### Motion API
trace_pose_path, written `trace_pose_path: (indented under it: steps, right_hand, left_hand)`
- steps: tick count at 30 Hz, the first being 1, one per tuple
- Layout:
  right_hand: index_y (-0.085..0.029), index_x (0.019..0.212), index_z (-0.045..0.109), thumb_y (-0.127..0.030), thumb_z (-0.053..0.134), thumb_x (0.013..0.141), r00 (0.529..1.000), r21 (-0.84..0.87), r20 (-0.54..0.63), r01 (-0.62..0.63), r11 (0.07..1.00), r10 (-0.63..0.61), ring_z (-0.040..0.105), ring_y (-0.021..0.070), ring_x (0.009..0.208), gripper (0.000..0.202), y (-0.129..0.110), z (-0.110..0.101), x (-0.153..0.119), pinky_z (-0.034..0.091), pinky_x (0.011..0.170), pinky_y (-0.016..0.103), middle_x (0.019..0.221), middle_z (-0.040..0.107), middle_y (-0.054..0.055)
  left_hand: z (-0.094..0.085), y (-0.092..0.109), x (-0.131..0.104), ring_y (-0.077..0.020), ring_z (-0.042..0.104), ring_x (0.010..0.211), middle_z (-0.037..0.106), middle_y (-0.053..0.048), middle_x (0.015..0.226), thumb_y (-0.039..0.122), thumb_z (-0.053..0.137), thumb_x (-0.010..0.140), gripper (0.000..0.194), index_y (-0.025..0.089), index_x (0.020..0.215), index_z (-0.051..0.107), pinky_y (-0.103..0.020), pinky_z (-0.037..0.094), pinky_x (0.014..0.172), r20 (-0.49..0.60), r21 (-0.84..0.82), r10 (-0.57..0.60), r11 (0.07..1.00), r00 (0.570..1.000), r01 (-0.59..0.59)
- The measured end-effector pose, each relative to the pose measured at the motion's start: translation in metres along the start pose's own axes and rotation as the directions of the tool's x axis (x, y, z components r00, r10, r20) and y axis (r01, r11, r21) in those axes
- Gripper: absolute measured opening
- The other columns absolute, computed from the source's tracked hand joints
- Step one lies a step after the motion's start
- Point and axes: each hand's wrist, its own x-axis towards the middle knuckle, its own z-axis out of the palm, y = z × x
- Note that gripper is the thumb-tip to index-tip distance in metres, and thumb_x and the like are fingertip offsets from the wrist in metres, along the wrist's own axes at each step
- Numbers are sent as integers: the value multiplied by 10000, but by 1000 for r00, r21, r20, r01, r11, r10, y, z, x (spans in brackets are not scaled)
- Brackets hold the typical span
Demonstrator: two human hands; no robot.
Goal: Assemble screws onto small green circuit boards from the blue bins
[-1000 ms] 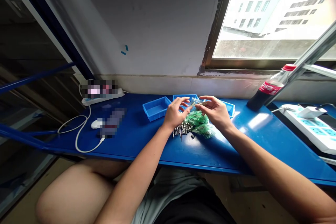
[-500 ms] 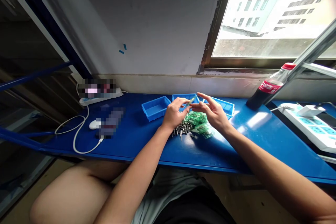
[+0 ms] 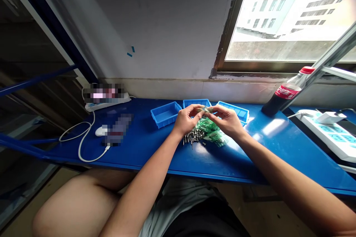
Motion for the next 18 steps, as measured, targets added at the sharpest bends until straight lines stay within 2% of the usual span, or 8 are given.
trace_pose_path:
  steps: [6,10,14,16,18]
  right_hand:
    - [-260,1030,778,-608,814,901,997,66,16,-73,995,73,763,260,891,373,3,1,-2,655,831,422,981,801,59]
    - [-257,1023,745,-601,830,889,996,116,24,-90,989,87,758,250,859,378,5,1,-2,654,824,417,961,800,59]
    - [-252,933,685,-613,832,876,989,137,-41,-135,981,142,696,202,716,394,9,3,-1,615,664,350,833,734,29]
    - [-254,925,659,-593,851,864,985,148,-90,-132,980,146,678,190,696,395,11,4,-1,594,640,332,809,711,18]
    - [-264,1030,657,-561,885,843,985,179,-109,-114,977,135,699,200,731,419,9,4,-2,606,672,339,838,730,18]
  left_hand:
    - [1,1,-2,-186,808,921,816,-64,1025,203,782,907,324,183,1217,689,-339,677,906,11,-2,-7,1000,1000,7]
    - [1,2,-1,-197,809,943,816,-71,1029,232,805,929,328,190,1227,673,-343,676,899,-6,33,18,999,1000,-17]
    - [0,1,1,-203,771,1000,775,-93,1139,267,844,916,290,195,1163,711,-312,659,823,-103,231,191,959,976,-164]
    - [-1,0,1,-194,756,981,765,-83,1116,241,801,952,140,200,1075,748,-314,648,819,-53,314,287,914,956,-257]
    - [-1,-1,1,-199,759,1017,775,-78,1114,224,750,991,102,210,1088,776,-339,649,883,40,327,337,885,941,-331]
